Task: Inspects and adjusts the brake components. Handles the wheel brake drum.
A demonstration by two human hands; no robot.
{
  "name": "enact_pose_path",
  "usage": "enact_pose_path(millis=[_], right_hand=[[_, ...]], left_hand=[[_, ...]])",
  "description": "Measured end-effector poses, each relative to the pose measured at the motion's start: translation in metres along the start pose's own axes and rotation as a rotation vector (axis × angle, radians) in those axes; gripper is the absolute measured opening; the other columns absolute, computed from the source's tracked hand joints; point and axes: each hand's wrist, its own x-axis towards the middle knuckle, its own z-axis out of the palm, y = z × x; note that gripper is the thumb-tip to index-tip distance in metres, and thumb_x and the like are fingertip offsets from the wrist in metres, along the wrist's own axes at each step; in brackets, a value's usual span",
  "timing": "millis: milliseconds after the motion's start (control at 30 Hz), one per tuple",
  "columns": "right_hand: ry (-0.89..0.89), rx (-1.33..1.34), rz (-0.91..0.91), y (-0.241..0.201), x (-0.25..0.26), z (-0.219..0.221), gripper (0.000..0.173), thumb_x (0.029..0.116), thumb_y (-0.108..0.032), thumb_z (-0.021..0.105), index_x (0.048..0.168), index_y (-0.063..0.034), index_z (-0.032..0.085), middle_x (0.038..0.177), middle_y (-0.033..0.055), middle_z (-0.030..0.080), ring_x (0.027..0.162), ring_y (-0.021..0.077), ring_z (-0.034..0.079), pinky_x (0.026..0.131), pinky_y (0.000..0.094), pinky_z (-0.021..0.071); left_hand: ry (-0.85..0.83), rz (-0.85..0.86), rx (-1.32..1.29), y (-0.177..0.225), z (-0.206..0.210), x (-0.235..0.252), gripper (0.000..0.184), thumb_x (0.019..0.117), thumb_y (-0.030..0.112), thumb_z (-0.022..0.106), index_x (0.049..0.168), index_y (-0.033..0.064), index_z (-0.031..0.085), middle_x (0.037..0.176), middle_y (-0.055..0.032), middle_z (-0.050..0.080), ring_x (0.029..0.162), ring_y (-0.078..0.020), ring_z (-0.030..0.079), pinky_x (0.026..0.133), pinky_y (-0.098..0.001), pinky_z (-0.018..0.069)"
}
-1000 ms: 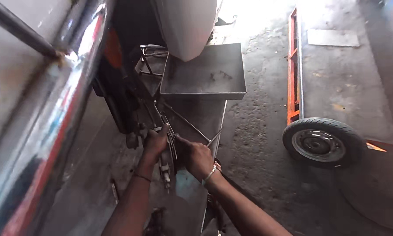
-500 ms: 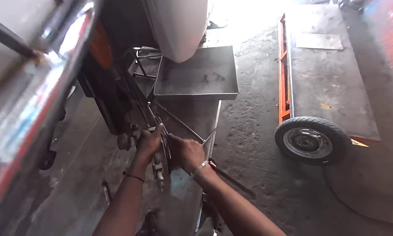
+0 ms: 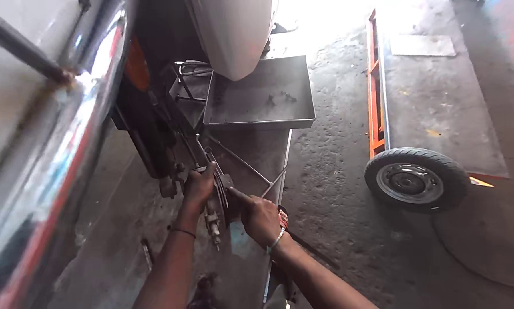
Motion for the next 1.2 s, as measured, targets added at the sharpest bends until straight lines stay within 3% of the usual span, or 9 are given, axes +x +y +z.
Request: enact_pose_path(millis=[100,333,433,533,700,867,933,1067,1200], right_hand=[[-0.036,0.051,0.025,-0.011,0.005,-0.013,0.051,0.0983,-0.015,0.066,0.147,-0.026,0.058,0.107,0.0188,0.073,0.098,0.0416,0.069,0.078,0.0609,0.0527],[-0.051,0.013,0.037,-0.003,0.005,0.002,0.048,0.104,-0.02,0.053,0.151,-0.033,0.054,0.105,0.0183,0.073,0.095,0.039,0.07,0.081,0.0569,0.0529],[-0.005,0.019,0.008,-0.002,0.016,0.001,0.044,0.1047,-0.025,0.055,0.148,-0.0334,0.057,0.101,0.0154,0.074,0.092,0.0367,0.071,0.077,0.056,0.054],[0.07,0.078,-0.039,0.006,-0.001,0.007,0.047,0.1011,-0.015,0.055,0.146,-0.0284,0.061,0.097,0.0187,0.073,0.089,0.0388,0.071,0.077,0.0567,0.0542],[-0.068,0.091,0.027,0.002,0.022,-0.009,0.047,0.1026,-0.019,0.059,0.148,-0.0317,0.057,0.109,0.0168,0.074,0.101,0.0382,0.07,0.084,0.058,0.0529],[-0.046,0.088,0.021,0.004,0.009,-0.011,0.048,0.1033,-0.016,0.05,0.148,-0.03,0.057,0.104,0.0195,0.074,0.1,0.0397,0.07,0.086,0.0579,0.0522],[-0.124,0.09,0.065,0.0,0.017,-0.017,0.047,0.1041,-0.019,0.052,0.149,-0.0323,0.056,0.111,0.0181,0.073,0.106,0.0389,0.069,0.089,0.0586,0.0512],[-0.153,0.079,0.04,-0.006,0.032,-0.027,0.036,0.1068,-0.029,0.052,0.141,-0.0308,0.063,0.109,0.0137,0.074,0.103,0.0354,0.07,0.085,0.0579,0.0531],[-0.153,0.085,0.072,0.0,0.025,-0.024,0.042,0.1064,-0.021,0.048,0.145,-0.0318,0.06,0.113,0.0151,0.074,0.108,0.0366,0.069,0.091,0.0584,0.0514]], left_hand=[[-0.006,-0.008,0.021,0.0,0.001,-0.008,0.068,0.1054,0.053,0.049,0.131,-0.01,0.05,0.117,-0.0333,0.059,0.106,-0.0448,0.059,0.089,-0.063,0.0454],[0.006,-0.013,0.051,0.002,0.0,-0.003,0.069,0.1057,0.052,0.049,0.133,-0.0115,0.05,0.121,-0.0341,0.058,0.113,-0.0446,0.058,0.096,-0.0618,0.044],[0.022,-0.009,0.028,-0.001,0.004,-0.005,0.067,0.1049,0.052,0.051,0.125,-0.0109,0.055,0.114,-0.0317,0.06,0.104,-0.0419,0.059,0.09,-0.0609,0.046],[0.013,0.031,0.019,-0.003,0.001,-0.007,0.069,0.1047,0.055,0.049,0.127,-0.0106,0.053,0.112,-0.0322,0.061,0.101,-0.0429,0.06,0.087,-0.0619,0.0478],[0.03,0.004,0.002,-0.002,0.005,-0.002,0.067,0.1053,0.05,0.051,0.133,-0.0106,0.049,0.119,-0.032,0.059,0.109,-0.0427,0.059,0.094,-0.0603,0.0463],[0.036,0.044,0.017,-0.001,0.004,0.001,0.069,0.1047,0.053,0.051,0.135,-0.009,0.049,0.117,-0.0325,0.06,0.106,-0.0443,0.06,0.09,-0.0627,0.0475],[0.025,0.034,0.032,-0.004,0.005,0.001,0.07,0.105,0.053,0.049,0.135,-0.0093,0.048,0.117,-0.0328,0.06,0.106,-0.0449,0.06,0.089,-0.0631,0.0477],[0.023,0.037,0.026,-0.01,0.005,-0.003,0.071,0.104,0.055,0.05,0.138,-0.0068,0.047,0.117,-0.0317,0.06,0.106,-0.0444,0.061,0.088,-0.063,0.0491],[0.032,0.062,0.019,-0.006,0.005,-0.001,0.067,0.105,0.051,0.051,0.139,-0.0073,0.047,0.121,-0.0316,0.061,0.111,-0.0442,0.06,0.094,-0.0627,0.0469]])
